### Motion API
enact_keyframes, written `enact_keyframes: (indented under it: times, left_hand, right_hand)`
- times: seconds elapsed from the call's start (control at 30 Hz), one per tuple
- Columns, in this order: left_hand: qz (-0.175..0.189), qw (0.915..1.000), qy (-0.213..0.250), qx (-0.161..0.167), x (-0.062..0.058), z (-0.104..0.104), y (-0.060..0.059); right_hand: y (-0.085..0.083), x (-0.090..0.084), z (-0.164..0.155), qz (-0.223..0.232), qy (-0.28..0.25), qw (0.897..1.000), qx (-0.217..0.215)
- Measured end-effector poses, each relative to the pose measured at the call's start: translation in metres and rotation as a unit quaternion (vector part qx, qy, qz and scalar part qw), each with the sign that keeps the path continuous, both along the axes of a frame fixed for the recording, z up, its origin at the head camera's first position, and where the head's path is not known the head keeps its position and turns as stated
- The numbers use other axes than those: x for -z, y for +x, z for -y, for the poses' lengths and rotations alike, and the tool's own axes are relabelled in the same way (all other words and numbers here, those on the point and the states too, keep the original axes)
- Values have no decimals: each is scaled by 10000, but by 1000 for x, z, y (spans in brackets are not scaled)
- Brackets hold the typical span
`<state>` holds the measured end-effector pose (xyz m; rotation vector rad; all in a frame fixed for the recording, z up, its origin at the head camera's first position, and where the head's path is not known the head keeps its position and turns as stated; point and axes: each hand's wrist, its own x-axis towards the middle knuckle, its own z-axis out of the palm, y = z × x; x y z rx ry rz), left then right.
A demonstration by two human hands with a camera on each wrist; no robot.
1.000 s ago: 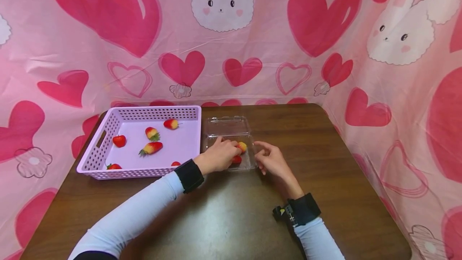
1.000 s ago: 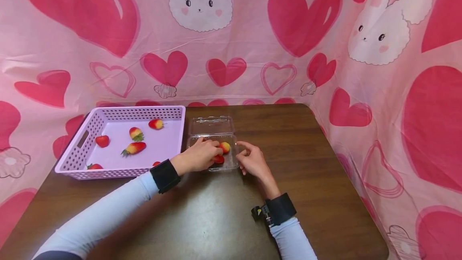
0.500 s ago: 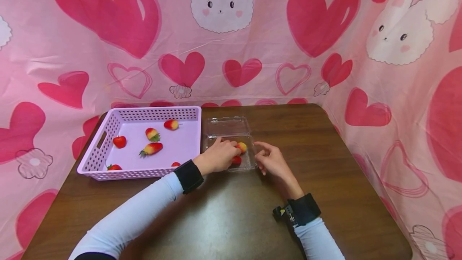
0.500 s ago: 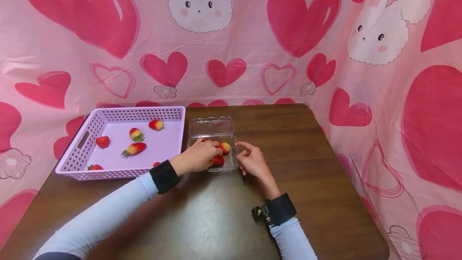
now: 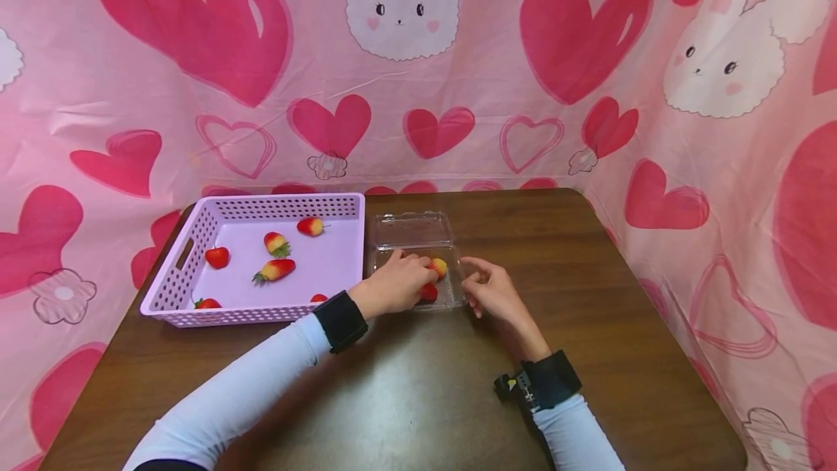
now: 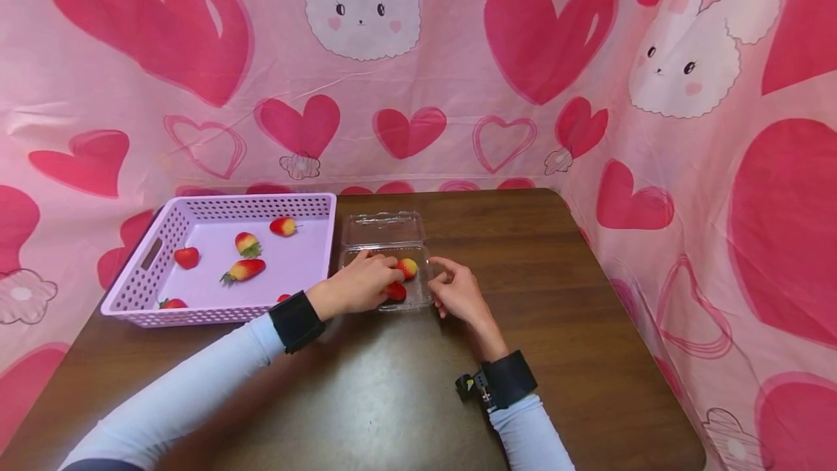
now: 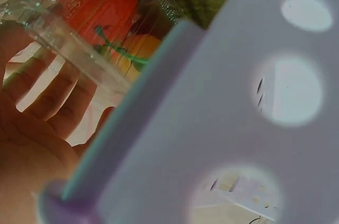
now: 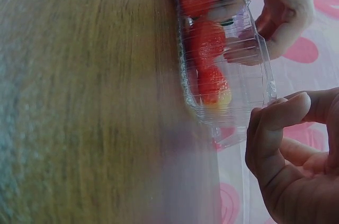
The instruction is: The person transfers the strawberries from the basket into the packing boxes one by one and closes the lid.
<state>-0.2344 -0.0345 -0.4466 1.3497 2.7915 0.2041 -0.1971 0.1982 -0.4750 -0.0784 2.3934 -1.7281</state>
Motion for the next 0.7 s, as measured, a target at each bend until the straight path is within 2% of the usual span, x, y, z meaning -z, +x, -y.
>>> enact_keyframes:
  times: [0.33, 0.57, 0.7]
  left_hand:
    - [43, 9998, 185, -3, -6, 3, 0]
    - [228, 9994, 256, -22, -11, 4, 1]
    - [165, 9993, 328, -16, -14, 4, 1]
  right_hand:
    - [1, 1, 1, -79, 19, 10000, 51]
    - [1, 1, 1, -74, -19, 10000, 59]
    - [1, 1, 0, -86, -9, 10000, 40]
